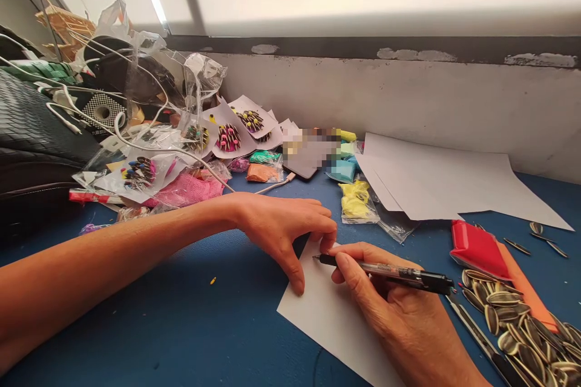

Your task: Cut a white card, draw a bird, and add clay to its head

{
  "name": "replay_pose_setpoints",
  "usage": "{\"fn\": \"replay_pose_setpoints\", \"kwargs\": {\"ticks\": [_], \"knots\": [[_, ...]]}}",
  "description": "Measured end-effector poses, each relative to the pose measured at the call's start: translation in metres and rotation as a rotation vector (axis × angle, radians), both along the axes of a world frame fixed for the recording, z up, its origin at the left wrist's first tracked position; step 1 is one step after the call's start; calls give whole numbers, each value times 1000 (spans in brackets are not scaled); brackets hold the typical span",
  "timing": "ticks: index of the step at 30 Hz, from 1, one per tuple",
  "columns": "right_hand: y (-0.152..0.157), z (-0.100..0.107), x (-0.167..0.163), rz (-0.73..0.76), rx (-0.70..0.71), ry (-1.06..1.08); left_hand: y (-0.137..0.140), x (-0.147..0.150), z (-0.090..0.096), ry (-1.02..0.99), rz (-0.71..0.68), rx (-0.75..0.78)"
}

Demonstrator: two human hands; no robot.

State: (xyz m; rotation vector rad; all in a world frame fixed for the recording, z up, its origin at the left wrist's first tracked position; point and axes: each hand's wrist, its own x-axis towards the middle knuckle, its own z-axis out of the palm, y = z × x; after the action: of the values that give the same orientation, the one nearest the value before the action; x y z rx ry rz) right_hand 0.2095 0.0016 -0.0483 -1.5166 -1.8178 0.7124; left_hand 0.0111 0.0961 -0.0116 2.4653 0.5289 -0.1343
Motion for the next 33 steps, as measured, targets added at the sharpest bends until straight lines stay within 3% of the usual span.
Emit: {"fn": "replay_pose_setpoints", "kwargs": {"ticks": [8, 15, 33], "knots": [[4, 13, -3, 87, 54, -67, -1, 0, -1, -5, 6, 18], [0, 4, -3, 3, 32, -23, -2, 1, -1, -15, 10, 8], [1, 2, 1, 27, 12, -39, -1, 1, -2, -17, 11, -8]]}}
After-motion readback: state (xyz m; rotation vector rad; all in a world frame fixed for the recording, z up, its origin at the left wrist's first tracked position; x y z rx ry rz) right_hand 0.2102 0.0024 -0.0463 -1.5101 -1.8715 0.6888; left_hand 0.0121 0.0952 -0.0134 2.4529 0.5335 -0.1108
